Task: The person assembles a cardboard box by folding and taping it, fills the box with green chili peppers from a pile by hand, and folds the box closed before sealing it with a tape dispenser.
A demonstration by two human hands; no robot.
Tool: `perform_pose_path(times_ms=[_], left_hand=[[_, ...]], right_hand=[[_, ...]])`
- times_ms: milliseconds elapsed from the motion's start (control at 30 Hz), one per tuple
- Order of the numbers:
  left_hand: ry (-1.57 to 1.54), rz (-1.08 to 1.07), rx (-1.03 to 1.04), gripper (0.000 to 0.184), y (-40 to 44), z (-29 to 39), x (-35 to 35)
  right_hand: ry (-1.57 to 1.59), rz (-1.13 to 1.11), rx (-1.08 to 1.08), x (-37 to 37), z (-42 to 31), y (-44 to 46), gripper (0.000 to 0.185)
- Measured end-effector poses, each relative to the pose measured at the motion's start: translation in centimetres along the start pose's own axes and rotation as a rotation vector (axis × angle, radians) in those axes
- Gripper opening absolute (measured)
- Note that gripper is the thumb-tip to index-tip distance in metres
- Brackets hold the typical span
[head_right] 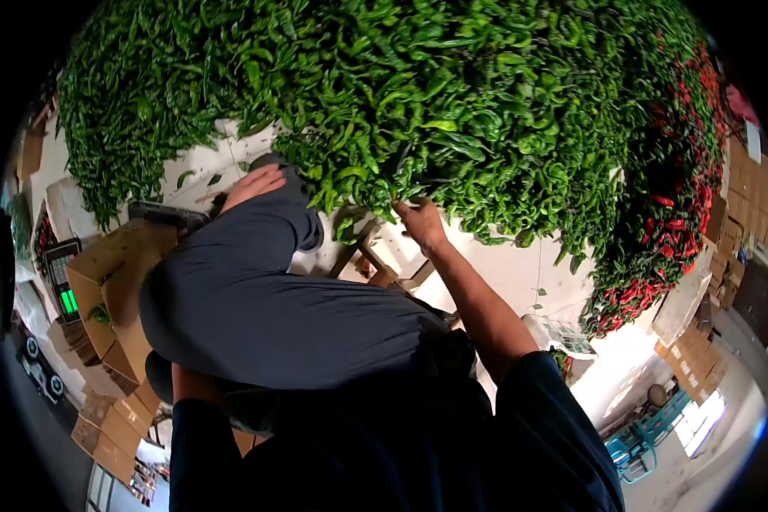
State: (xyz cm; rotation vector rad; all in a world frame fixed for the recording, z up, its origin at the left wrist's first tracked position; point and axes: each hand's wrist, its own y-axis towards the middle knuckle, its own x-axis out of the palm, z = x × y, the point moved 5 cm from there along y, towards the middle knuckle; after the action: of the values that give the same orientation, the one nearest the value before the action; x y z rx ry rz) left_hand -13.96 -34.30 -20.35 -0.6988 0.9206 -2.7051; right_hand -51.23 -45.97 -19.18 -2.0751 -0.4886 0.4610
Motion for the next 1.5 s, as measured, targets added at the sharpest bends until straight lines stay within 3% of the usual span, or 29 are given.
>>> perform_pose_path(times_ms=[33, 67, 233, 300, 367, 433, 500, 600, 633, 700, 767, 833, 967, 1000, 1100, 1200, 1300, 1367, 1400, 1500], left_hand=[[0.064, 0.043, -0.121, 0.057, 1.1, -0.6, 0.2], [0.122, 0.079, -0.245, 0.06, 1.8, -0.1, 1.4], [0.002, 0.188, -0.357, 0.071, 2.8, 0.8, 3.4], [-0.072, 0.205, -0.401, 0.076, 3.9, 0.4, 3.2], [-0.05, 0.203, -0.42, 0.081, 4.6, -0.4, 3.2], [-0.033, 0.176, -0.486, 0.084, 5.1, -2.4, 2.8], [0.076, 0.146, -0.558, 0.082, 4.6, -1.9, 3.5], [0.044, 0.099, -0.611, 0.075, 4.3, -1.1, 3.6], [0.033, 0.096, -0.598, 0.074, 4.4, -1.1, 3.5], [-0.029, 0.149, -0.597, 0.07, 4.5, -1.4, 3.2], [-0.125, 0.255, -0.621, 0.066, 4.7, -2.0, 3.3], [-0.204, 0.24, -0.595, 0.071, 4.9, -2.8, 2.8], [-0.191, 0.195, -0.489, 0.086, 5.4, -4.3, 2.1], [-0.197, 0.237, -0.491, 0.095, 5.3, -4.4, 2.2], [-0.241, 0.277, -0.453, 0.101, 5.7, -3.9, 3.0], [-0.32, 0.251, -0.424, 0.1, 6.0, -3.8, 3.0], [-0.265, 0.29, -0.413, 0.094, 6.1, -2.9, 3.7], [-0.212, 0.254, -0.406, 0.095, 6.8, -3.8, 3.4], [-0.181, 0.228, -0.393, 0.099, 7.4, -4.8, 2.8], [-0.064, 0.273, -0.339, 0.108, 8.0, -3.0, 3.0]], right_hand=[[0.113, -0.107, 0.15, 1.1, 2.4, 1.2, 0.065], [0.111, -0.078, 0.292, 1.8, 4.3, 1.8, 0.064], [0.428, -0.01, 0.692, 4.2, 11.3, 3.1, 0.061], [0.477, -0.045, 0.53, 4.9, 11.8, 3.4, 0.045], [0.491, -0.263, 0.365, 6.1, 12.2, 5.7, 0.035], [0.532, -0.104, 0.414, 6.0, 12.6, 6.0, 0.016], [0.564, 0.033, 0.495, 6.5, 12.4, 6.2, 0.016], [-0.244, 0.146, 0.444, 5.4, 10.2, 5.2, 0.027], [-0.643, 0.104, 0.159, 4.5, 14.5, 7.6, 0.058], [-0.912, -0.067, -0.049, 8.3, 4.0, 1.3, 0.063], [-0.94, -0.128, -0.014, 9.8, 3.6, 1.3, 0.055], [-0.826, -0.221, -0.041, 10.4, 5.3, 3.2, 0.051], [-0.685, -0.192, -0.019, 12.7, 7.3, 5.3, 0.046], [-0.582, -0.161, 0.139, 12.9, 7.8, 5.4, 0.045], [-0.257, -0.058, 0.597, 13.8, 8.8, 5.3, 0.043], [-0.289, 0.032, 0.593, 14.9, 10.0, 6.4, 0.04], [-0.475, -0.204, 0.528, 16.6, 14.8, 11.1, 0.037], [0.025, 0.004, 0.669, 16.3, 14.9, 10.4, 0.037], [0.304, 0.219, 0.659, 16.1, 8.2, 7.1, 0.034], [0.361, 0.043, 0.45, 14.7, 3.4, 5.5, 0.028]])
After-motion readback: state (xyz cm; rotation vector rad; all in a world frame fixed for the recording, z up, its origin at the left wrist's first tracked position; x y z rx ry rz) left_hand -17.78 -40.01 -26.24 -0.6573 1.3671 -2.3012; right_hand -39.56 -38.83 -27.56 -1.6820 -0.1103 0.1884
